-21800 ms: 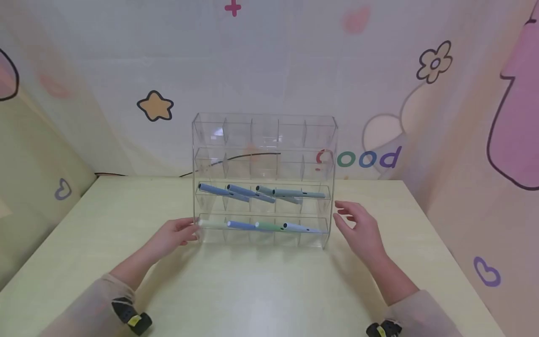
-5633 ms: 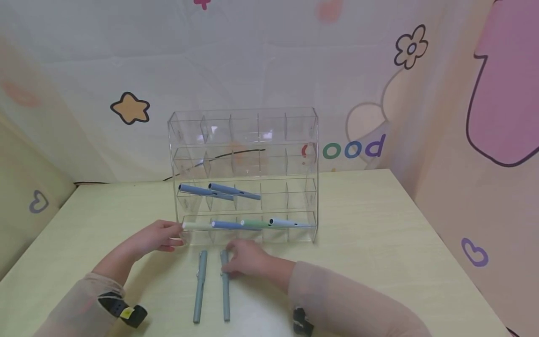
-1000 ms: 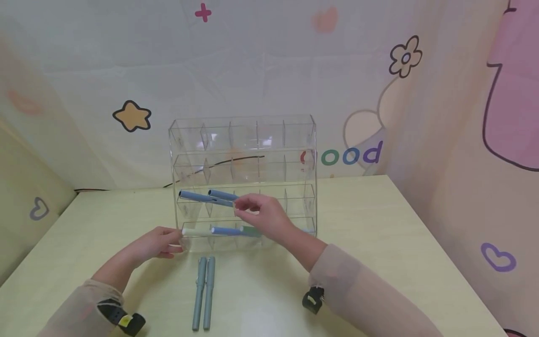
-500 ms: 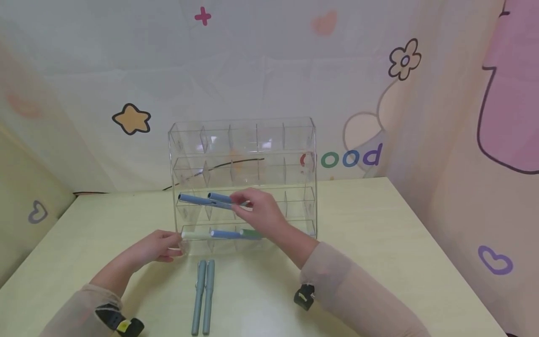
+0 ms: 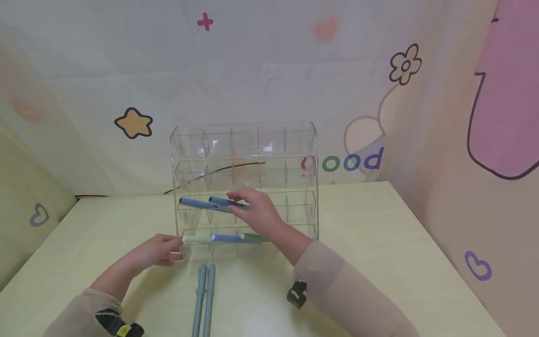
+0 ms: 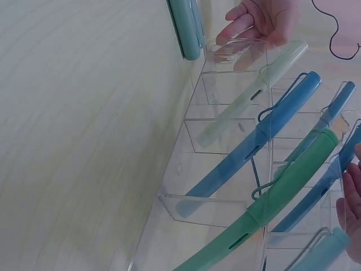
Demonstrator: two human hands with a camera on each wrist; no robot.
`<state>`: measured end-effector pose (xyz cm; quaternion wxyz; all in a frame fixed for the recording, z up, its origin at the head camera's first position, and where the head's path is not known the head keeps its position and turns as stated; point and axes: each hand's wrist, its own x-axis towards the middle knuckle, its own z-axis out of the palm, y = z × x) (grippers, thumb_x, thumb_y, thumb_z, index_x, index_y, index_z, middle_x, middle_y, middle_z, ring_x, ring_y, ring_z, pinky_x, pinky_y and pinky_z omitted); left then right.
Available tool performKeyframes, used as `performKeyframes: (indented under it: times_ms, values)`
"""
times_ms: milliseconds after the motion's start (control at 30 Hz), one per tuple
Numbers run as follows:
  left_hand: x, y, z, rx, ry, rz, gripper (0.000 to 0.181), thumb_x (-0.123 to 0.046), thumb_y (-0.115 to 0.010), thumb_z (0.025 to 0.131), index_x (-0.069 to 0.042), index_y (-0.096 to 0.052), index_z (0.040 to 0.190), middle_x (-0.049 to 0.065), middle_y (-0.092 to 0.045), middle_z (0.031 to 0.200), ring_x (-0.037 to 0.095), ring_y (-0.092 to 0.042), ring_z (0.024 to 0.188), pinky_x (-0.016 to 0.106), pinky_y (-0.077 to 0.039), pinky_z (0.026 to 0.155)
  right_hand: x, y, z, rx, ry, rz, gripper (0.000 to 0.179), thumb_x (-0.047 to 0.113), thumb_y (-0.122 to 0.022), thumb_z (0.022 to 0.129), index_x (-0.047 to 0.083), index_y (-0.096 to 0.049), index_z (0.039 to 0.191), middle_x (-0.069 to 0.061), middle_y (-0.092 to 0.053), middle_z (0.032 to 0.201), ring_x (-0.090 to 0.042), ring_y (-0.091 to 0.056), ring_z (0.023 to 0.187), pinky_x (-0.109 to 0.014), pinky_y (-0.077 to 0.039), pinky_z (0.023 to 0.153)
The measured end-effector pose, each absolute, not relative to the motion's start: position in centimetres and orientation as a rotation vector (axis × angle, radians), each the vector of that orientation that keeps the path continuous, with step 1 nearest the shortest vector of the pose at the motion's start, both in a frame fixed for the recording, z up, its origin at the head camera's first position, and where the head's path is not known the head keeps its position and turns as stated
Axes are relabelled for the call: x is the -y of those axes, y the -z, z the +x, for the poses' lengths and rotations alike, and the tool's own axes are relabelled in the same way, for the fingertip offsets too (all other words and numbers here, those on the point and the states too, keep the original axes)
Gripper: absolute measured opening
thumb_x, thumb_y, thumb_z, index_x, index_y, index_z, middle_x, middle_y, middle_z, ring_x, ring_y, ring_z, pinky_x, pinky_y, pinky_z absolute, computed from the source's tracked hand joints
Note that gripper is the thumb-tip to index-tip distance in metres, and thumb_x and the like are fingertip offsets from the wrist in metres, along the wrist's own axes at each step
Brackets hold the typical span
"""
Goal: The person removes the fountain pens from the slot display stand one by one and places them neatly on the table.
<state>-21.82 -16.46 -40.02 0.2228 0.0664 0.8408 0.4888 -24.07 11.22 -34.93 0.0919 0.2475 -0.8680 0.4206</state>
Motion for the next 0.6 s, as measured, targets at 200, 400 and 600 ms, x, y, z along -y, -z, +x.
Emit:
performKeyframes:
  times_ms: [200, 400, 600]
  values:
    - [16.51, 40.34, -21.96, -2.319, -1.349, 0.174, 0.05, -0.033, -0.046, 0.098, 0.009, -0.052, 0.124, 0.022, -0.057, 0.12, 0.032, -0.059, 0.107, 0.041, -0.051, 0.083, -10.63, 34.84, -24.59, 2.612, -1.228, 0.755, 0.032, 0.012, -0.067, 0.086, 0.007, -0.065, 0.117, -0.003, -0.063, 0.115, -0.018, -0.057, 0.109, -0.039, -0.045, 0.093]
    - [16.49, 40.4, -21.89, -2.317, -1.357, 0.178, 0.048, -0.032, -0.045, 0.098, 0.008, -0.054, 0.122, 0.022, -0.058, 0.12, 0.033, -0.059, 0.107, 0.042, -0.051, 0.083, -10.22, 34.88, -24.61, 2.642, -1.147, 0.761, 0.029, 0.01, -0.068, 0.085, 0.01, -0.066, 0.115, -0.001, -0.064, 0.11, -0.016, -0.059, 0.103, -0.033, -0.047, 0.089]
    - [16.45, 40.22, -21.87, -2.319, -1.354, 0.188, 0.046, -0.03, -0.044, 0.098, 0.009, -0.054, 0.122, 0.022, -0.058, 0.12, 0.033, -0.059, 0.106, 0.043, -0.05, 0.083, -10.3, 34.72, -24.42, 2.606, -1.12, 0.756, 0.027, 0.011, -0.067, 0.086, 0.01, -0.067, 0.113, 0.0, -0.065, 0.109, -0.015, -0.059, 0.102, -0.03, -0.048, 0.087]
